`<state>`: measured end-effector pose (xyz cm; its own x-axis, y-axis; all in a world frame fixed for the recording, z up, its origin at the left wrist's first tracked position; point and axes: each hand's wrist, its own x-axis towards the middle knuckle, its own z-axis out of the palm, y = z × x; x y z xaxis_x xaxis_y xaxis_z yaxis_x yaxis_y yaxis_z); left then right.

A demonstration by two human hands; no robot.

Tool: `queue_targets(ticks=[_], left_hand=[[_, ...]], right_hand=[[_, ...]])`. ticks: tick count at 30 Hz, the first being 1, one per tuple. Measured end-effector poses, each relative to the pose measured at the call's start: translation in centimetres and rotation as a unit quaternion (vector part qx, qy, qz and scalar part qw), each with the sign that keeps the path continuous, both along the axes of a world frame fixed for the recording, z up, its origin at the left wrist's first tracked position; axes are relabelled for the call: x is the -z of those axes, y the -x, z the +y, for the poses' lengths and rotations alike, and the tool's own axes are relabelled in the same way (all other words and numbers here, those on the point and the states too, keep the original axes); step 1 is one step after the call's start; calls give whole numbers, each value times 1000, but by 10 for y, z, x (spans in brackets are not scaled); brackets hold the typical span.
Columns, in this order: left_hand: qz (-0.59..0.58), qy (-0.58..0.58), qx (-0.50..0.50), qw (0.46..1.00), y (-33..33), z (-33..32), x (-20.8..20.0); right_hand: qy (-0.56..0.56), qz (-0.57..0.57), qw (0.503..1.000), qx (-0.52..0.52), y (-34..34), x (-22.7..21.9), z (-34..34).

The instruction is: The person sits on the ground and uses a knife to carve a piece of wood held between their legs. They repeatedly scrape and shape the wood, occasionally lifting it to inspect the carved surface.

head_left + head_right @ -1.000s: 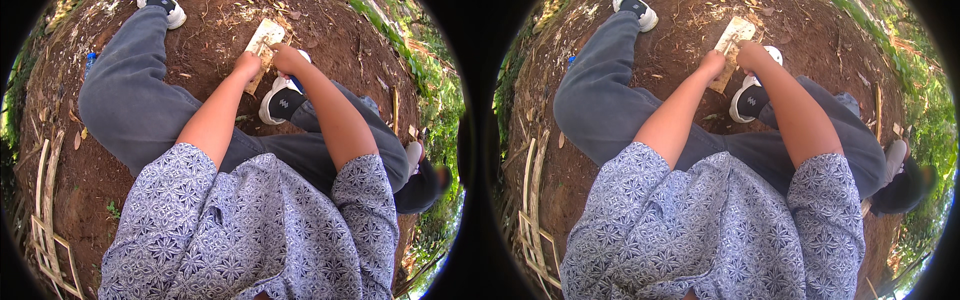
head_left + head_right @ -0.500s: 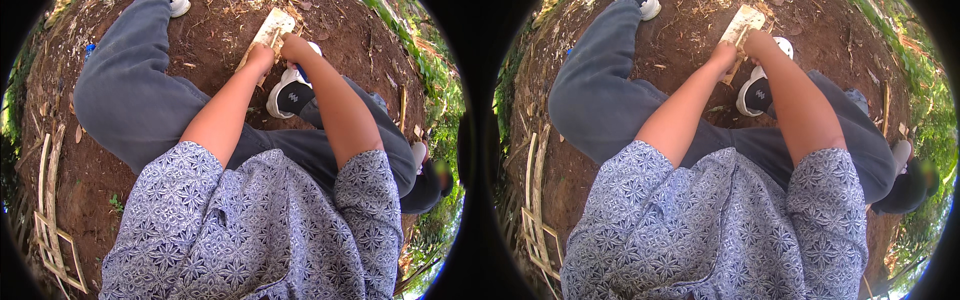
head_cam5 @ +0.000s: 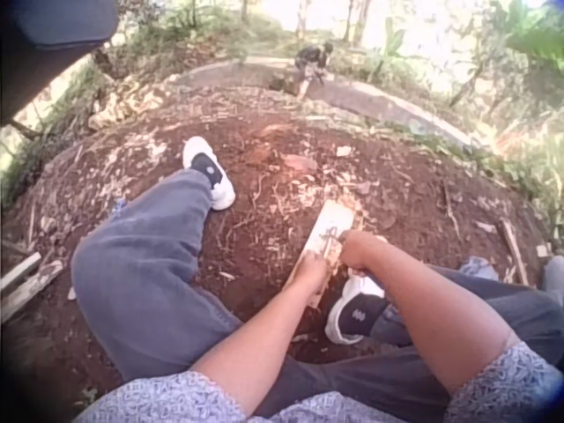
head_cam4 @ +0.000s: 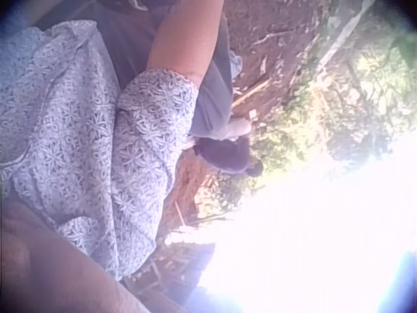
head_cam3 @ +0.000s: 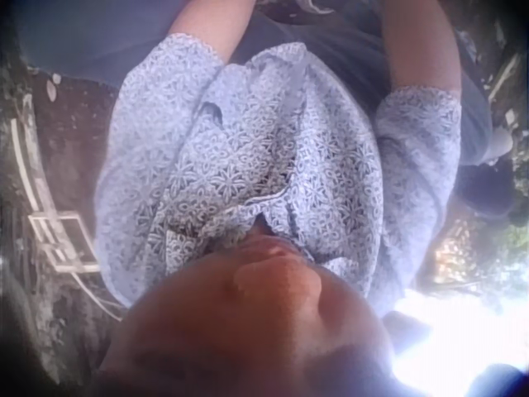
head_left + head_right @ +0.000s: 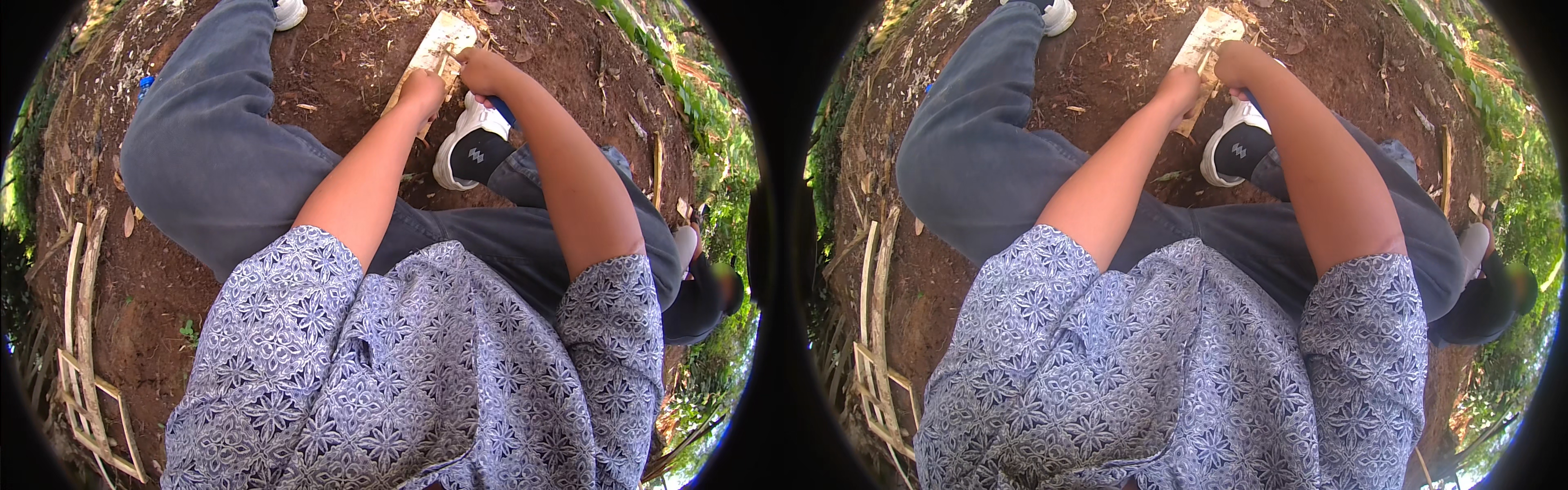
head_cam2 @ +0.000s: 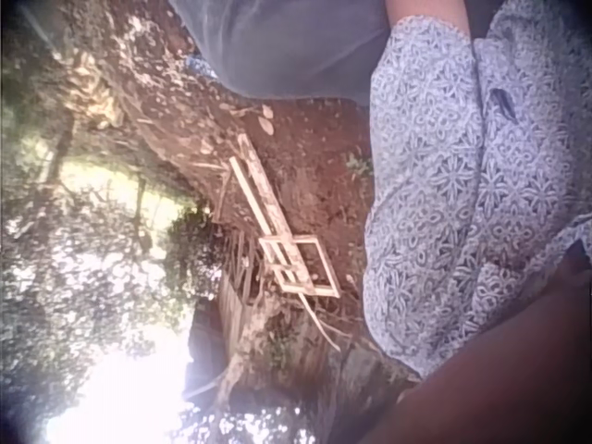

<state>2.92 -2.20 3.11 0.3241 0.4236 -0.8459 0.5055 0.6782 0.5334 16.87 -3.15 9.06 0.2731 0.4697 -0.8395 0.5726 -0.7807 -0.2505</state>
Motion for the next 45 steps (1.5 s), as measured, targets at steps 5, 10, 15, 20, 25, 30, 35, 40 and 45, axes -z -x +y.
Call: queue_targets(ticks=[5,10,15,20,25,30,35,40,45], left_hand=[[3,1,5,1000,-1,-1,0],[21,-39,40,998,-1,-2,11],[30,-58,57,996,3,-2,8],[-6,47,6,999,6,3,12],[40,-58,45,997,1,0,55],[56,-99,138,984,0,-3,50],[70,-132,167,975,-1,-2,34],[98,-189,203,956,-3,-1,24],[110,-189,203,955,-3,-1,19]], right_hand=[[-16,-38,999,7,-1,24,0],[-57,-46,997,-10,-9,33,7],[-26,110,993,-37,-45,15,6],[63,100,992,-36,-59,-14,1],[26,82,995,-55,-47,3,-4],[-6,72,997,-11,-30,6,-6],[-3,27,999,-48,-23,13,-5],[-73,-55,992,-83,-1,5,-6],[-79,-96,989,-84,11,6,-5]])
